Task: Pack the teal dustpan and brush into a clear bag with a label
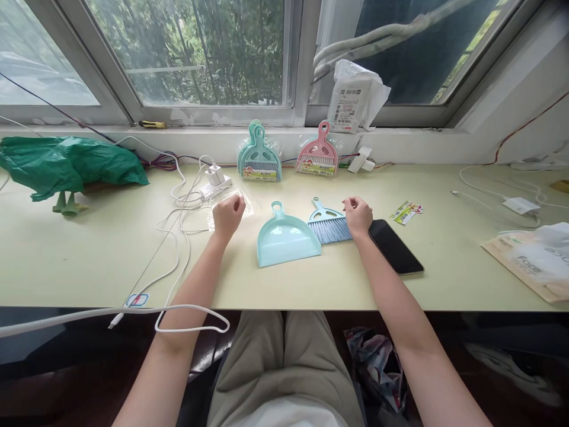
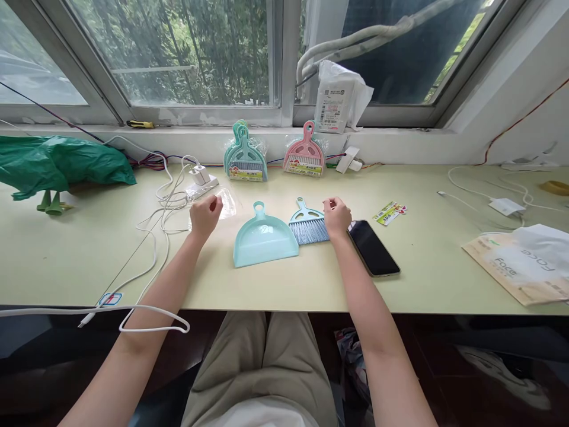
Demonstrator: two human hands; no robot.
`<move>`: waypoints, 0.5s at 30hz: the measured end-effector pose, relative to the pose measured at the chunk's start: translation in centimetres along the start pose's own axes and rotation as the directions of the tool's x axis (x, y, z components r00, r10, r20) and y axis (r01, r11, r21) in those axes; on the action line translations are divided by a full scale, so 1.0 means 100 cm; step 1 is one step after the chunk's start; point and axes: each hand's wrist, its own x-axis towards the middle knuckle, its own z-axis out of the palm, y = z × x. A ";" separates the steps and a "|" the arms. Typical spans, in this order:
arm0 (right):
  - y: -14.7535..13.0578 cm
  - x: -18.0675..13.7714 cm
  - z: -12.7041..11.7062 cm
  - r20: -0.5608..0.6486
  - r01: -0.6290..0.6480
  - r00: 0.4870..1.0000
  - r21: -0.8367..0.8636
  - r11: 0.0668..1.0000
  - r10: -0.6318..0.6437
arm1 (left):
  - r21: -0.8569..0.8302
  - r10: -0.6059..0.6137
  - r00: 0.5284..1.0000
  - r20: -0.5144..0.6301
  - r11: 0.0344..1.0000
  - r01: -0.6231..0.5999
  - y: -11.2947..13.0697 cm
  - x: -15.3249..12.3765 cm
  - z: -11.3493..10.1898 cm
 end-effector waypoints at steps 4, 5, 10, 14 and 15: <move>-0.004 -0.004 0.000 0.053 0.043 0.998 -0.099 0.994 -0.038 | 0.035 0.008 0.997 0.074 0.999 -0.011 0.003 -0.001 -0.002; -0.005 -0.005 0.000 0.067 0.057 0.997 -0.123 0.991 -0.049 | 0.044 0.007 0.996 0.087 0.999 -0.011 0.003 -0.002 -0.002; -0.007 -0.010 0.005 0.169 0.187 0.975 -0.284 0.941 -0.142 | 0.060 0.035 0.993 0.110 0.997 -0.042 0.004 -0.003 -0.001; -0.007 -0.016 0.013 0.339 0.366 0.911 -0.395 0.843 -0.236 | -0.042 0.125 0.958 0.259 0.992 -0.118 0.019 -0.011 0.003; -0.007 -0.018 0.015 0.347 0.383 0.905 -0.412 0.827 -0.246 | -0.072 0.163 0.932 0.324 0.986 -0.147 0.025 -0.014 0.004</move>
